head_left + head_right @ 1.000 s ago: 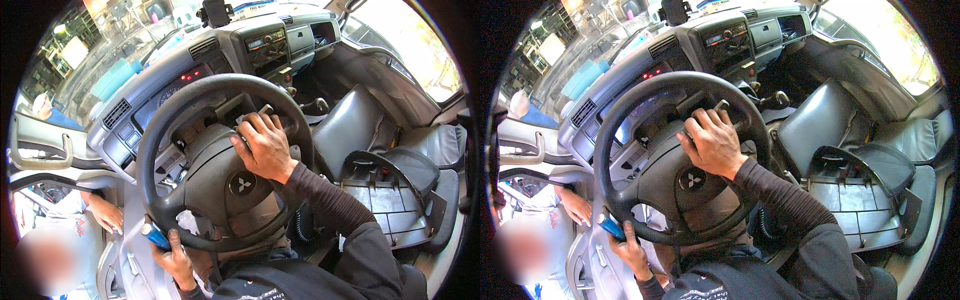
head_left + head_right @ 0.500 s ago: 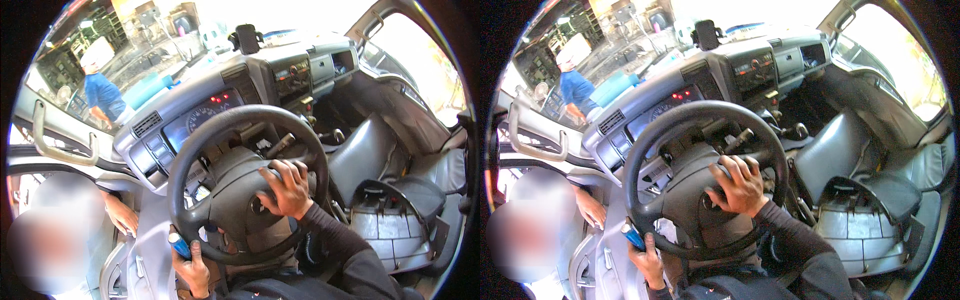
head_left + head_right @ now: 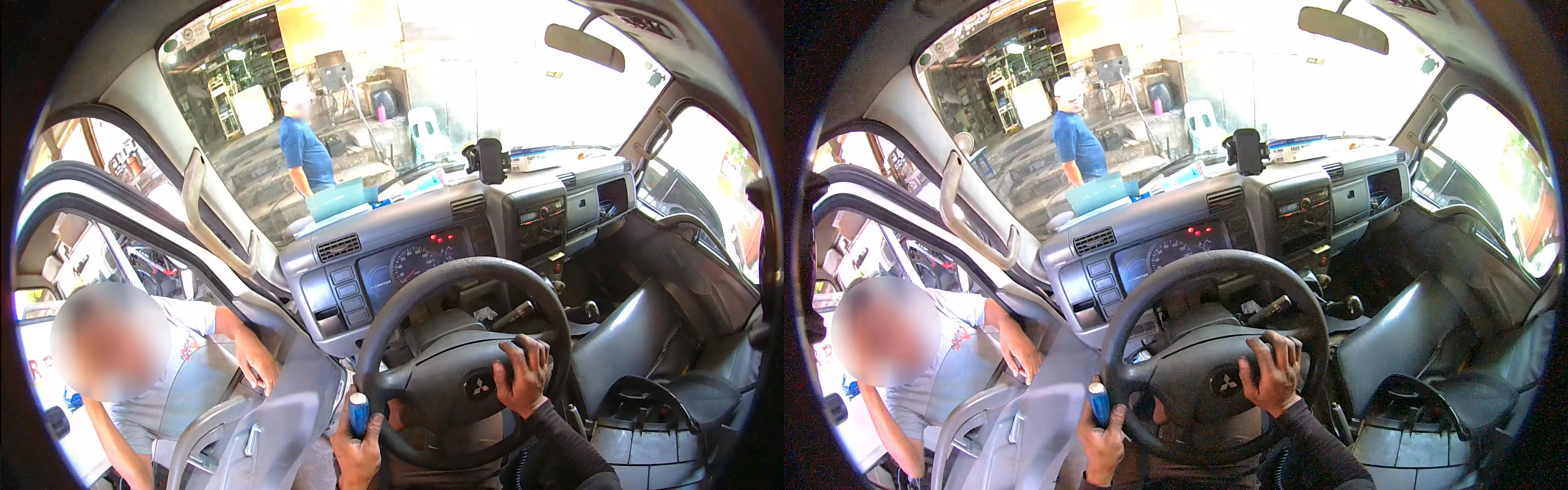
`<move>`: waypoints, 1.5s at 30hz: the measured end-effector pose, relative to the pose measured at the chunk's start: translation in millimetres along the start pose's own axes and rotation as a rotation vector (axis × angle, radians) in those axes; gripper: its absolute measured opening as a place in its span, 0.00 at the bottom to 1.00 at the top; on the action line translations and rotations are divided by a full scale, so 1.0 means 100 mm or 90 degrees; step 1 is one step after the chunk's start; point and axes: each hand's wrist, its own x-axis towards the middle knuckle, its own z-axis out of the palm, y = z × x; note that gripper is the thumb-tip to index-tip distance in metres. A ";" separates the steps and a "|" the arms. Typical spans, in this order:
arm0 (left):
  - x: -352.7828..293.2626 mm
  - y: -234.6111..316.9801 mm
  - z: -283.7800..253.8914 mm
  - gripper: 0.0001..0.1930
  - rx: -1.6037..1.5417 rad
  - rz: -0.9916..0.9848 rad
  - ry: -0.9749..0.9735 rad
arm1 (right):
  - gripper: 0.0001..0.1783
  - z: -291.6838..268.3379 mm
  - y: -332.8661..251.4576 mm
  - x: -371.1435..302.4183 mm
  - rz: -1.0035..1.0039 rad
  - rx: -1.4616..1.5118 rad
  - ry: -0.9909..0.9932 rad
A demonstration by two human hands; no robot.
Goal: The person removes the center cover of a truck steering wheel, sprays a lubricant into the internal mechanism, and reattaches the cover. The person then rotates the steering wheel to test the movement.
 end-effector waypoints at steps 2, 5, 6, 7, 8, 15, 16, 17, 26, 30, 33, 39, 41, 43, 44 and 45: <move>0.02 0.03 -0.04 0.30 0.017 -0.025 -0.015 | 0.23 -0.02 -0.05 -0.12 0.086 0.006 0.016; 0.00 0.12 -0.06 0.22 0.086 -0.031 -0.041 | 0.25 -0.13 -0.18 -0.39 0.327 0.101 0.049; -0.01 0.15 -0.06 0.19 0.120 -0.064 -0.057 | 0.27 -0.17 -0.20 -0.48 0.481 0.167 0.029; -0.04 0.17 0.02 0.19 -0.015 0.068 0.074 | 0.29 -0.18 -0.20 -0.54 0.548 0.220 0.017; -0.04 0.19 0.00 0.19 -0.014 0.062 0.064 | 0.31 -0.20 -0.19 -0.58 0.685 0.237 -0.014; -0.03 0.15 -0.08 0.18 0.031 -0.021 -0.029 | 0.34 -0.17 0.12 -0.23 0.748 0.683 -0.115; -0.04 0.14 -0.07 0.19 0.026 -0.021 -0.025 | 0.33 -0.19 0.12 -0.17 0.754 0.712 -0.132; -0.06 0.14 -0.08 0.20 0.019 -0.022 -0.020 | 0.33 -0.23 0.13 -0.12 0.774 0.713 -0.144; -0.12 0.20 -0.07 0.25 0.091 -0.103 -0.043 | 0.36 -0.30 0.09 0.04 0.840 0.725 -0.159; -0.12 0.22 -0.06 0.23 0.056 -0.070 -0.026 | 0.35 -0.31 0.08 0.07 0.828 0.682 -0.180; -0.12 0.22 -0.05 0.23 0.056 -0.086 -0.031 | 0.34 -0.29 0.04 0.09 0.815 0.732 -0.145; -0.12 0.16 -0.03 0.22 0.057 -0.054 -0.017 | 0.33 -0.25 0.02 0.10 0.798 0.749 -0.112; -0.14 0.12 0.00 0.22 0.064 -0.048 0.000 | 0.34 -0.26 0.04 0.09 0.798 0.754 -0.117; -0.17 0.07 0.01 0.21 0.070 -0.054 0.021 | 0.37 -0.27 0.05 0.08 0.813 0.693 -0.135; -0.17 0.03 0.02 0.21 0.070 -0.058 0.022 | 0.38 -0.28 0.05 0.07 0.801 0.684 -0.140; -0.17 0.00 0.01 0.21 0.071 -0.063 0.024 | 0.41 -0.28 0.05 0.07 0.801 0.681 -0.164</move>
